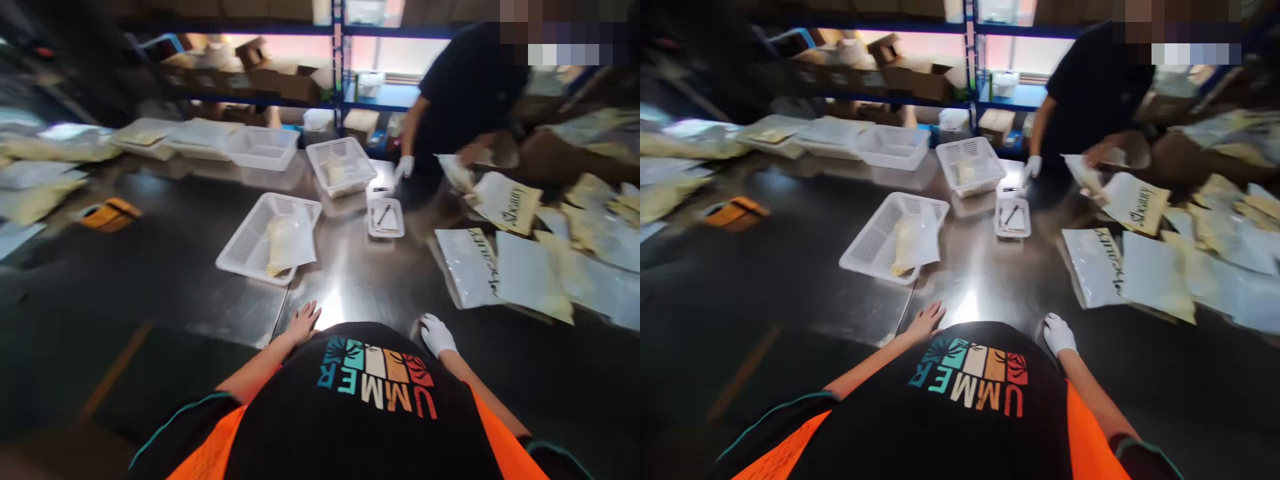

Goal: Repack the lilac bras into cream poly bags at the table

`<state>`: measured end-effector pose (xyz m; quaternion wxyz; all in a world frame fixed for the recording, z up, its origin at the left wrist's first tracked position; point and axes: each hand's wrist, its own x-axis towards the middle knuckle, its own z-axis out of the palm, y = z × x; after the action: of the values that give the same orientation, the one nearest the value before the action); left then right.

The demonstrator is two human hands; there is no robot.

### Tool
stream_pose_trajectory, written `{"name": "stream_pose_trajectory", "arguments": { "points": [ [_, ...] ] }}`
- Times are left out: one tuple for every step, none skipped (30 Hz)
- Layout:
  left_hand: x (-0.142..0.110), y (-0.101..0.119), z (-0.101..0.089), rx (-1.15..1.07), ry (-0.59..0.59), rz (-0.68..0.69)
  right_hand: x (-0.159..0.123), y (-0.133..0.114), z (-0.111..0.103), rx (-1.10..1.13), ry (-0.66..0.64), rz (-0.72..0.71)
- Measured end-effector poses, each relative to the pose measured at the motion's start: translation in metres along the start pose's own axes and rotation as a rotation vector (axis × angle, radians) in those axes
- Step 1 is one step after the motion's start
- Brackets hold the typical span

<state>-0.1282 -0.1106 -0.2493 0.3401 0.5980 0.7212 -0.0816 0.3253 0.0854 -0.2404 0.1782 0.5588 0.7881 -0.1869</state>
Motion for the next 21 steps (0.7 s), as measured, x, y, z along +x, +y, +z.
{"name": "stream_pose_trajectory", "arguments": {
  "points": [
    [0.001, -0.002, 0.004, 0.041, -0.037, -0.019, -0.007, -0.007, -0.004, -0.039, -0.041, 0.011],
    [0.002, -0.004, 0.007, 0.074, -0.053, -0.028, -0.014, -0.012, -0.007, -0.066, -0.092, 0.014],
    [0.004, -0.006, 0.01, 0.105, -0.071, -0.028, -0.019, -0.017, -0.008, -0.053, -0.106, 0.035],
    [0.006, -0.007, 0.013, 0.133, -0.086, -0.022, -0.024, -0.021, -0.008, -0.036, -0.114, 0.059],
    [0.008, -0.008, 0.015, 0.161, -0.094, -0.01, -0.029, -0.023, -0.006, -0.015, -0.119, 0.08],
    [0.008, -0.009, 0.017, 0.19, -0.097, 0.004, -0.034, -0.026, -0.003, 0.009, -0.117, 0.1],
    [0.009, -0.01, 0.019, 0.219, -0.092, 0.017, -0.038, -0.028, 0.001, 0.03, -0.118, 0.114],
    [0.009, -0.011, 0.02, 0.247, -0.08, 0.029, -0.043, -0.03, 0.006, 0.049, -0.12, 0.122],
    [0.009, -0.012, 0.021, 0.27, -0.063, 0.037, -0.049, -0.032, 0.011, 0.066, -0.121, 0.124],
    [0.008, -0.013, 0.022, 0.286, -0.047, 0.04, -0.054, -0.034, 0.015, 0.08, -0.124, 0.123],
    [0.008, -0.012, 0.022, 0.291, -0.035, 0.038, -0.06, -0.036, 0.019, 0.089, -0.128, 0.118],
    [0.007, -0.011, 0.022, 0.282, -0.027, 0.033, -0.065, -0.037, 0.021, 0.092, -0.133, 0.111],
    [0.006, -0.009, 0.022, 0.255, -0.017, 0.028, -0.07, -0.039, 0.022, 0.087, -0.138, 0.102],
    [0.004, -0.006, 0.021, 0.205, -0.001, 0.03, -0.075, -0.04, 0.022, 0.074, -0.145, 0.089],
    [0.002, -0.003, 0.019, 0.142, 0.024, 0.034, -0.078, -0.04, 0.021, 0.05, -0.153, 0.071],
    [0.0, 0.0, 0.016, 0.058, 0.071, 0.055, -0.079, -0.04, 0.019, 0.023, -0.157, 0.051],
    [0.0, 0.002, 0.011, -0.037, 0.139, 0.086, -0.078, -0.038, 0.016, -0.009, -0.158, 0.025],
    [0.001, 0.003, 0.003, -0.092, 0.194, 0.086, -0.074, -0.035, 0.012, -0.041, -0.161, 0.006],
    [0.002, 0.001, -0.007, -0.133, 0.264, 0.051, -0.068, -0.031, 0.007, -0.034, -0.143, 0.001],
    [0.005, -0.002, -0.02, -0.165, 0.35, 0.012, -0.062, -0.027, 0.002, -0.026, -0.135, 0.007],
    [0.007, -0.007, -0.035, -0.187, 0.462, -0.036, -0.056, -0.024, -0.004, -0.007, -0.105, -0.012]
  ]
}}
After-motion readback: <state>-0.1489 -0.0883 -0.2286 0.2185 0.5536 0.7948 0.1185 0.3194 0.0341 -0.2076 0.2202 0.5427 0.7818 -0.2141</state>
